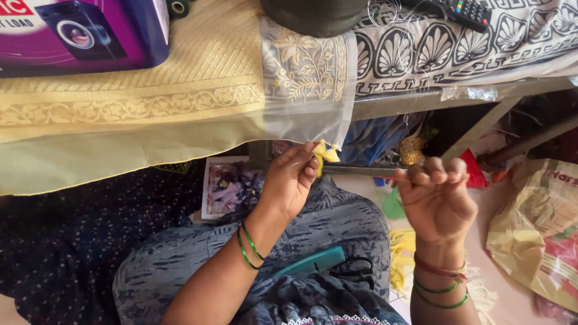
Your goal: Attaching decorative tassels to the edge of a saree.
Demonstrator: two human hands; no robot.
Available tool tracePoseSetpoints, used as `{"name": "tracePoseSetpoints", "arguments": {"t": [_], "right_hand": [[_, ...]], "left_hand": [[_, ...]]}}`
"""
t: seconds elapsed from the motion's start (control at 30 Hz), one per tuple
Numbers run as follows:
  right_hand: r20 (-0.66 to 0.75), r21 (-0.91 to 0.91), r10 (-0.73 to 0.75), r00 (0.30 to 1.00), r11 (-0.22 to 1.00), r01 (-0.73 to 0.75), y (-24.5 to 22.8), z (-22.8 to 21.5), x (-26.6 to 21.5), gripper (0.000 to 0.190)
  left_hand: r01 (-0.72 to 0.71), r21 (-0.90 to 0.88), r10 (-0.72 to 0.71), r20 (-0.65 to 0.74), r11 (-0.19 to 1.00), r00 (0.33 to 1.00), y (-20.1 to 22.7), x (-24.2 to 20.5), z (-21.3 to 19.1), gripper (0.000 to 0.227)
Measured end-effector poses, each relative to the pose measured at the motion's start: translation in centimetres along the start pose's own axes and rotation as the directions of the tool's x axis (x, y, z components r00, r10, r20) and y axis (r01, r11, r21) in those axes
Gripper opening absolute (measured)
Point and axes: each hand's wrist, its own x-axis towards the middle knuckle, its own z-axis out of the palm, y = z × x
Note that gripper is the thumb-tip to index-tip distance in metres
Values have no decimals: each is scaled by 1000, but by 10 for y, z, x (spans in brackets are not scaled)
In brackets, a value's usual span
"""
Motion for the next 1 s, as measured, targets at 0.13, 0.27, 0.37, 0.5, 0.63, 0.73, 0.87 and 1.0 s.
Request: {"name": "tracePoseSetpoints", "arguments": {"t": [0.13,0.27,0.37,0.5,0.63,0.73,0.87,1.0], "right_hand": [[23,93,-40,999,995,37,-6,5,6,22],[35,-28,-57,998,998,58,-3,-7,8,20],[50,-318,-9,999,948,24,8,6,14,7],[-8,-758,175,985,641,-120,26,80,34,22],[-4,-917,325,946,377,-133,43,115,57,42],[81,-973,399,913,232,-15,53,115,63,53],[109,-981,388,915,193,35,55,108,58,54],[1,-930,328,945,347,-119,55,90,41,50]], "left_hand": [[8,26,-8,3,1000,1000,6,-6,7,19],[42,128,-38,-38,991,999,11,-13,14,17],[67,241,-65,-17,968,998,15,-18,18,20],[111,372,-130,24,921,991,20,-22,22,19],[85,400,-121,65,912,991,16,-18,11,17],[70,325,-123,146,943,982,12,-12,2,17],[71,250,-114,162,966,980,13,-11,2,13],[107,323,-132,54,940,990,21,-17,18,21]]}}
